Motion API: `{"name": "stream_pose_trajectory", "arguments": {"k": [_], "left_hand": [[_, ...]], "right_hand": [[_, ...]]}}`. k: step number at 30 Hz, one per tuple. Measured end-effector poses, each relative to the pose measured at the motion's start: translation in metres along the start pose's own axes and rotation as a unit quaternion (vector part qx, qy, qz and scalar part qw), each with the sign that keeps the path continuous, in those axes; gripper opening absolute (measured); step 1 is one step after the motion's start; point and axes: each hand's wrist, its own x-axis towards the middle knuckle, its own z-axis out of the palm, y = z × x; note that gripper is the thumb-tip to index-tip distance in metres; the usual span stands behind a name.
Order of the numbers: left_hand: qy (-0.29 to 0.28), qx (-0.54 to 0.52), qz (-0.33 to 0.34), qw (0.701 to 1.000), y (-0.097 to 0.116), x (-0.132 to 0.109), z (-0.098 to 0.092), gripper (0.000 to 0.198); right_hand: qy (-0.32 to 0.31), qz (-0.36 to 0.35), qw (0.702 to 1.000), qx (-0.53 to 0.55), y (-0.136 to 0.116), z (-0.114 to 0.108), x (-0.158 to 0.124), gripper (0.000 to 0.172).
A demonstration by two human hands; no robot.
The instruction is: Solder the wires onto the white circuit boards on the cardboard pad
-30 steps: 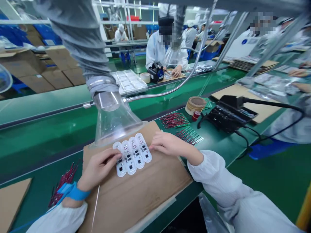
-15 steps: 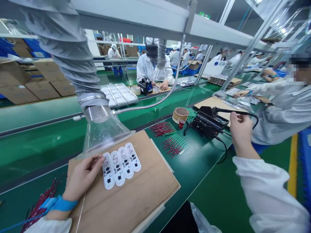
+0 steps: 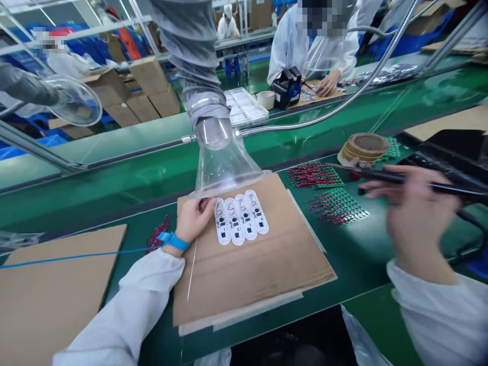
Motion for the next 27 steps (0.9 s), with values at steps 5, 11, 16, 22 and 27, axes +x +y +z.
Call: {"name": "stream_pose_trajectory", "arguments": {"k": [5, 11, 16, 22, 27], "left_hand": [[0.043, 0.015, 0.031, 0.998, 0.000, -0.001, -0.004, 0.028], [0.060, 0.007, 0.071, 0.996, -0.005, -0.006, -0.010, 0.026], [0.030, 0.027, 0.056, 0.998, -0.008, -0.009, -0.010, 0.011], [0.021, 0.059, 0.049, 0.997, -0.004, -0.009, -0.014, 0.017], [0.010, 0.076, 0.054, 0.996, 0.002, -0.007, -0.015, 0.016]], "right_hand": [[-0.219, -0.005, 0.971, 0.091, -0.014, 0.095, -0.018, 0.029], [-0.215, -0.070, 0.972, 0.064, 0.003, 0.115, -0.037, 0.021], [-0.268, -0.040, 0.954, 0.126, 0.017, 0.103, -0.049, 0.024], [-0.292, -0.085, 0.948, 0.094, 0.019, 0.102, -0.048, 0.021], [-0.302, -0.084, 0.947, 0.066, 0.016, 0.102, -0.049, 0.012]]}}
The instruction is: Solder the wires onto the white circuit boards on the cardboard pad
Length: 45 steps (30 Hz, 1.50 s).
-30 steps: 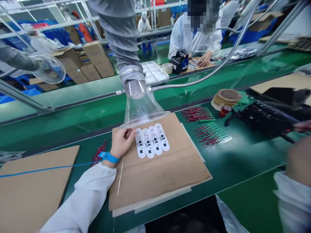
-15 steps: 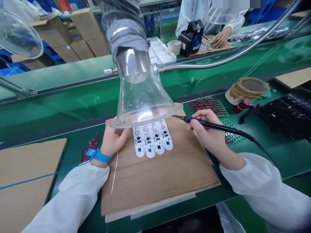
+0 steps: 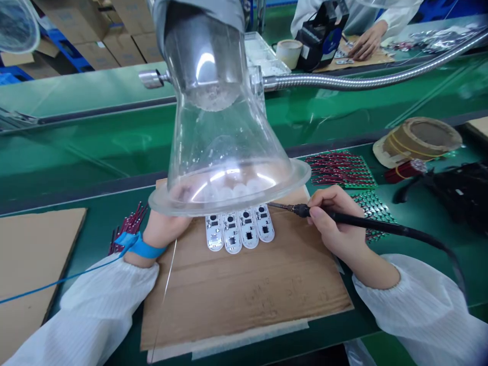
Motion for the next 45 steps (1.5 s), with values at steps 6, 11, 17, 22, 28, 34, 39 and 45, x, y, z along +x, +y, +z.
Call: {"name": "stream_pose_trajectory", "arguments": {"k": [6, 11, 17, 22, 28, 34, 39, 45], "left_hand": [[-0.011, 0.002, 0.008, 1.000, 0.003, 0.001, 0.000, 0.016], [-0.038, -0.023, -0.004, 0.999, 0.010, 0.005, 0.000, 0.020], [-0.065, -0.017, 0.001, 0.998, 0.009, 0.004, 0.001, 0.022], [-0.068, -0.023, 0.001, 0.997, 0.007, 0.003, 0.000, 0.022], [-0.027, -0.028, -0.017, 0.999, 0.003, 0.001, 0.000, 0.015], [-0.029, -0.036, -0.021, 0.999, 0.003, 0.001, 0.000, 0.013], [-0.022, -0.040, -0.009, 0.999, 0.006, 0.003, 0.001, 0.012], [-0.032, -0.055, 0.002, 0.998, 0.007, 0.003, 0.001, 0.014]], "right_hand": [[-0.025, 0.005, 0.999, -0.029, -0.002, -0.001, -0.002, 0.012], [-0.031, 0.002, 0.999, -0.031, -0.003, -0.001, 0.001, 0.012], [-0.027, 0.013, 0.999, -0.034, -0.002, -0.001, -0.001, 0.011], [-0.026, 0.016, 0.999, -0.033, 0.003, -0.004, -0.005, 0.012], [0.046, 0.033, 0.998, 0.036, 0.004, -0.002, -0.004, 0.030], [0.011, 0.020, 1.000, 0.007, 0.001, 0.003, -0.003, 0.029], [-0.015, 0.015, 1.000, -0.010, 0.004, 0.005, -0.005, 0.026], [-0.022, 0.021, 0.999, -0.026, 0.005, 0.005, -0.005, 0.029]]}}
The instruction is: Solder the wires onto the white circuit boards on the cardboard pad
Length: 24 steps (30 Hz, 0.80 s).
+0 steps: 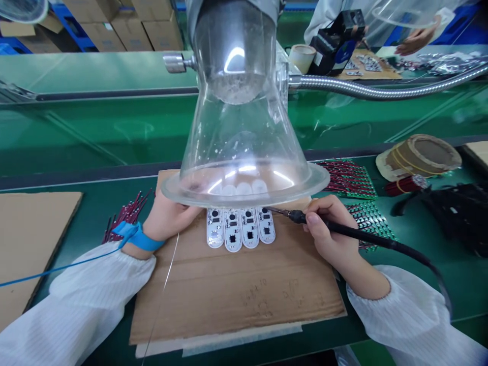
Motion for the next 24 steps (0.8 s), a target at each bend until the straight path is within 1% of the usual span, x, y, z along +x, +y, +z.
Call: {"name": "stream_pose_trajectory", "arguments": {"k": [3, 6, 9, 14, 18, 21, 24], "left_hand": [[-0.003, -0.003, -0.008, 1.000, 0.0004, -0.0002, 0.0009, 0.016], [-0.017, -0.002, -0.004, 1.000, 0.0006, 0.0010, 0.0013, 0.014], [-0.033, -0.005, 0.007, 0.999, 0.0020, 0.0041, 0.0009, 0.012], [-0.043, -0.023, 0.014, 0.999, 0.0036, 0.0054, 0.0008, 0.013], [-0.043, -0.021, -0.007, 0.999, 0.0009, 0.0023, 0.0018, 0.021], [-0.045, -0.019, -0.025, 0.998, -0.0018, 0.0006, 0.0031, 0.025], [-0.040, -0.018, -0.035, 0.998, -0.0033, 0.0000, 0.0049, 0.026]], "right_hand": [[-0.004, -0.005, 1.000, -0.004, 0.0004, -0.0005, -0.0008, 0.025], [-0.008, -0.013, 1.000, -0.004, 0.0006, -0.0016, -0.0014, 0.021], [-0.007, -0.016, 1.000, -0.010, 0.0011, -0.0027, -0.0016, 0.021], [-0.002, -0.018, 1.000, -0.015, 0.0007, -0.0021, -0.0013, 0.022], [-0.005, -0.023, 1.000, -0.013, -0.0004, -0.0026, -0.0011, 0.023], [-0.006, -0.014, 1.000, -0.013, -0.0005, -0.0043, -0.0011, 0.024], [0.024, -0.012, 1.000, 0.009, -0.0033, -0.0039, -0.0010, 0.025]]}}
